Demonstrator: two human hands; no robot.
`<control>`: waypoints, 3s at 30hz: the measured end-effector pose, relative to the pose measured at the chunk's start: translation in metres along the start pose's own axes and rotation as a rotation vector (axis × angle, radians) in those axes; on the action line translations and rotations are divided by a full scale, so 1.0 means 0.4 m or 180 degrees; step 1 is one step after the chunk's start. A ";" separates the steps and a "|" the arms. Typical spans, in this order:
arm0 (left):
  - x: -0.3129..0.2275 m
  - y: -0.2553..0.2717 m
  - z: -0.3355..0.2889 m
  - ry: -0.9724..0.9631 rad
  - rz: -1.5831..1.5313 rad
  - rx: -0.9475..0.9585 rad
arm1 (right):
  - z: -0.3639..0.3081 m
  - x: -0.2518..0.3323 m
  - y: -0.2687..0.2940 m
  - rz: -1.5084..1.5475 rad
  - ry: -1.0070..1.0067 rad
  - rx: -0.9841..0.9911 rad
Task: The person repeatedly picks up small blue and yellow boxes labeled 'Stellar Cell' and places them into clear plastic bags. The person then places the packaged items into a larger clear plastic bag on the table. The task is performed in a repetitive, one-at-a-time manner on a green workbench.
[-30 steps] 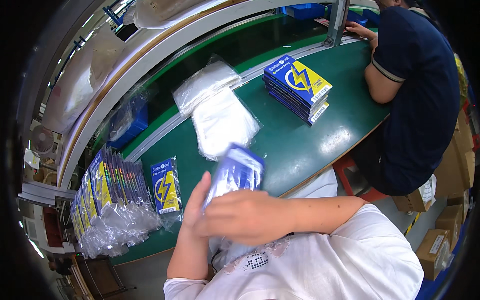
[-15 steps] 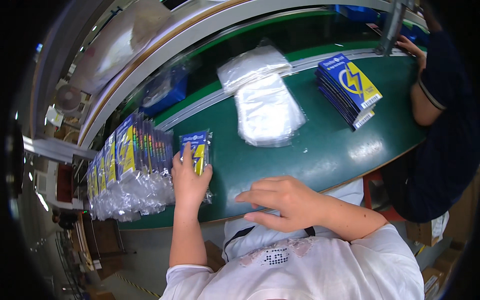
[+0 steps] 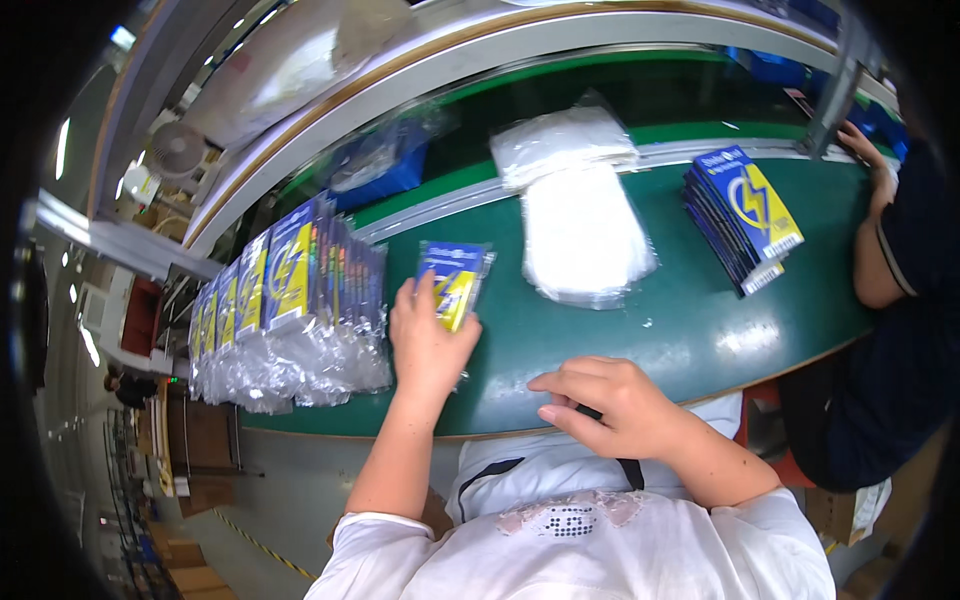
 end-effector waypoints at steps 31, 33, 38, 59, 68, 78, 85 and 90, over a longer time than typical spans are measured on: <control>-0.227 -0.016 0.120 -0.1921 -0.1350 -0.0024 | -0.001 -0.109 0.216 0.4108 -0.1715 -0.0632; -0.221 -0.018 0.128 -0.2021 -0.1312 -0.0021 | -0.011 -0.124 0.198 0.3888 -0.1906 -0.0587; -0.201 -0.029 0.139 -0.2046 -0.1412 -0.0005 | -0.017 -0.126 0.176 0.3765 -0.1900 -0.0386; -0.144 -0.065 0.199 -0.0350 -0.2654 0.0528 | 0.068 -0.180 0.151 0.3102 -0.1658 -0.0235; -0.163 -0.025 0.186 -0.0755 -0.2337 0.0363 | 0.069 -0.166 0.146 0.2507 -0.1881 0.0064; -0.179 -0.006 0.202 -0.0982 -0.1893 0.0404 | 0.089 -0.167 0.142 0.2732 -0.1677 -0.0325; -0.213 -0.021 0.173 -0.1950 -0.1502 -0.0012 | 0.078 -0.165 0.107 0.1810 -0.1412 -0.1148; -0.209 -0.026 0.153 -0.1886 -0.1572 0.0210 | 0.088 -0.182 0.104 0.2208 -0.2160 -0.1303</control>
Point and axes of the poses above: each hand's wrist, its own z-axis towards the middle knuckle, its own y-axis out of the back of the hand, x = y × z, the point moved 3 cm from there along z, towards the middle knuckle, and after that the axes turned 15 degrees about -y, right-handed, at the moved point
